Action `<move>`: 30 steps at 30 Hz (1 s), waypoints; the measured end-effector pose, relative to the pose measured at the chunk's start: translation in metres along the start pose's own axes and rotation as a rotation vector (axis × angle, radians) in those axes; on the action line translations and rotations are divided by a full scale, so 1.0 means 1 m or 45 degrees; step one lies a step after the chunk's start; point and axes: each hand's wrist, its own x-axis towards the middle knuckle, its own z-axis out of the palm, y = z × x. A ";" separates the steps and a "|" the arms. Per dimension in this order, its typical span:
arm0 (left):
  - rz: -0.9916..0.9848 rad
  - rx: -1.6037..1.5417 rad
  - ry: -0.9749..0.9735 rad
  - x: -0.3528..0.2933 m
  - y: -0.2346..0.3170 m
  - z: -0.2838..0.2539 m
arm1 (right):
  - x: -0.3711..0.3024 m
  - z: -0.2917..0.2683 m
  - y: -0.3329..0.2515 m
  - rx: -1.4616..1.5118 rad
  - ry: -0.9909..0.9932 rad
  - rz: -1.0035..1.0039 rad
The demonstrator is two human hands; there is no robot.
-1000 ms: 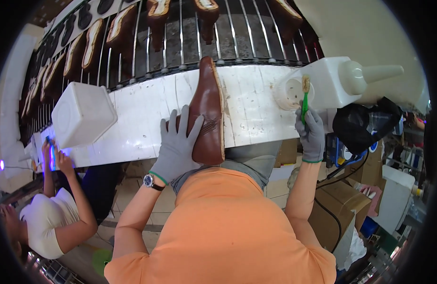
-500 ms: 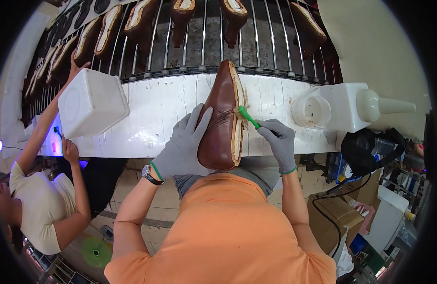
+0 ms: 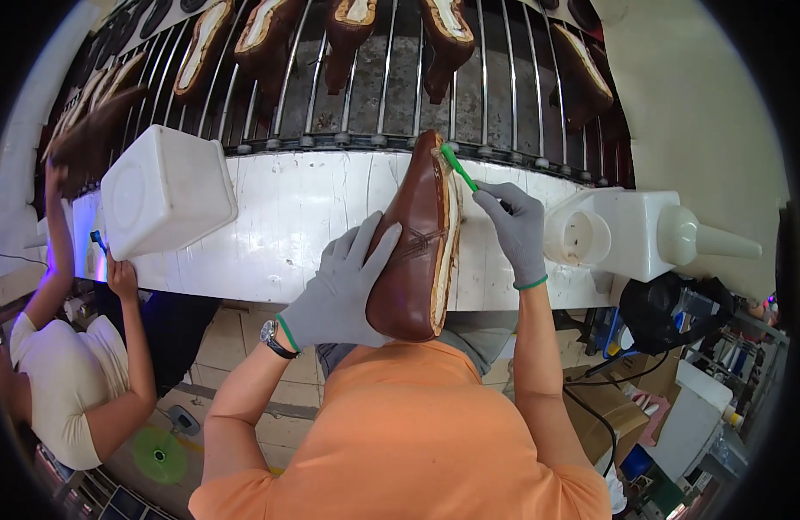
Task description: Apply glue or finish to the edges of shoe uppers and soles using a brush.
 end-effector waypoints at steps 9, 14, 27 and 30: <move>-0.006 -0.048 -0.022 0.000 -0.001 -0.003 | 0.052 -0.005 0.013 -0.013 -0.123 -0.044; -0.017 -0.120 -0.022 0.002 -0.002 -0.008 | 0.030 -0.025 -0.001 -0.005 -0.331 0.106; 0.024 -0.092 0.005 -0.002 -0.003 -0.003 | -0.008 -0.030 -0.002 0.087 -0.325 0.106; 0.019 -0.121 0.004 -0.002 0.004 -0.009 | 0.021 -0.015 0.008 0.010 -0.174 0.041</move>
